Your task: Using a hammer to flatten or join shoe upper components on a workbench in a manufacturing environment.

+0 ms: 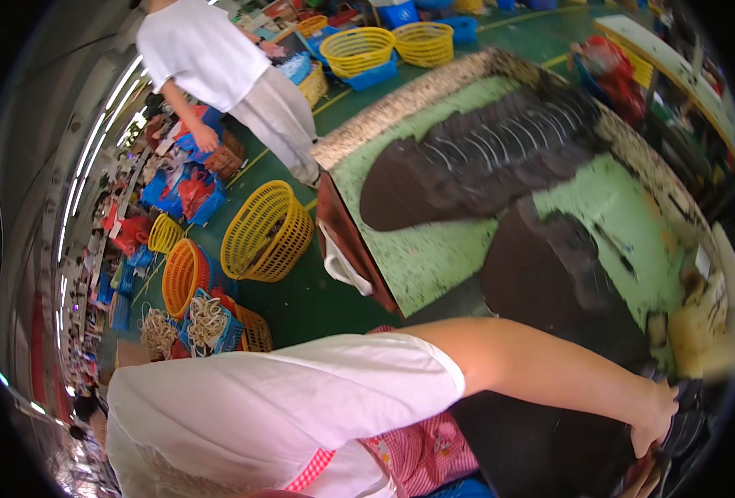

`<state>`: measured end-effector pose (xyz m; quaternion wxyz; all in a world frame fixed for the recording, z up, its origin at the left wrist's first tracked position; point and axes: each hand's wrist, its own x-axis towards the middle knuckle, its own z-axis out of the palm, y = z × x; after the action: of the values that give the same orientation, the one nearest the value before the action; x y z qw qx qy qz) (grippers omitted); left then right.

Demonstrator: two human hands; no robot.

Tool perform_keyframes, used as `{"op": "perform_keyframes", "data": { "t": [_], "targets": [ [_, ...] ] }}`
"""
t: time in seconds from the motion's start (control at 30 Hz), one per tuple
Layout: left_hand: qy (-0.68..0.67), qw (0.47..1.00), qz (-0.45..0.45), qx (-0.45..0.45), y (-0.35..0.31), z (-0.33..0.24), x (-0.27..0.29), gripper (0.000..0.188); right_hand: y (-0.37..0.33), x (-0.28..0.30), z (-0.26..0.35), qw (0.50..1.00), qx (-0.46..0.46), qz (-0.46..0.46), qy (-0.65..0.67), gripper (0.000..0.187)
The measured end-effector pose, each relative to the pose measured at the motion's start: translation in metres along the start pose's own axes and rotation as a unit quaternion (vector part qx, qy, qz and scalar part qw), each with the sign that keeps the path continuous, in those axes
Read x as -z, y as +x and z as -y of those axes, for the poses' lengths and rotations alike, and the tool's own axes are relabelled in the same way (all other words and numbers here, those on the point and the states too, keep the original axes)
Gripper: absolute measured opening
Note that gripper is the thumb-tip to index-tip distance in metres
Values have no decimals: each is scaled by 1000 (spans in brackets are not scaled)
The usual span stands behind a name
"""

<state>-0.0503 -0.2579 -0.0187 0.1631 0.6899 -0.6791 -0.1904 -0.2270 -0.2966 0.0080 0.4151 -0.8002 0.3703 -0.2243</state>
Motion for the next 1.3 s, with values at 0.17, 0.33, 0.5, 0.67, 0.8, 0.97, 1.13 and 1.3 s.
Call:
{"op": "perform_keyframes", "data": {
  "t": [0.17, 0.33, 0.5, 0.67, 0.8, 0.97, 1.13, 1.3],
  "targets": [
    [126, 896, -125, -407, 27, 6, 22, 24, -7, 16, -1, 998, 17, -14, -51, 34],
    [-80, 916, -120, -375, -111, 7, 95, 15, 14, -5, -46, 997, 15, -1, 78, 37],
    [-349, 906, -73, -228, -238, -4, 110, 21, 0, -8, -5, 1000, -2, -10, -6, 29],
    [-373, 928, -16, 12, -295, 18, 34, 16, -95, -28, 77, 997, 7, 64, 49, 19],
    [-107, 982, -139, -75, -289, 33, 13, 16, -138, -62, 129, 931, 71, 351, -75, 16],
    [-105, 988, -100, -59, -283, 46, 14, 15, -151, -93, 110, 928, 2, 373, -21, 12],
    [-98, 982, -109, -117, -277, 53, 11, 13, -148, -90, 114, 928, -47, 369, 5, 10],
    [-70, 968, -130, -205, -272, 58, 12, 12, -145, -87, 115, 972, 15, 236, -5, 10]
  ]
}}
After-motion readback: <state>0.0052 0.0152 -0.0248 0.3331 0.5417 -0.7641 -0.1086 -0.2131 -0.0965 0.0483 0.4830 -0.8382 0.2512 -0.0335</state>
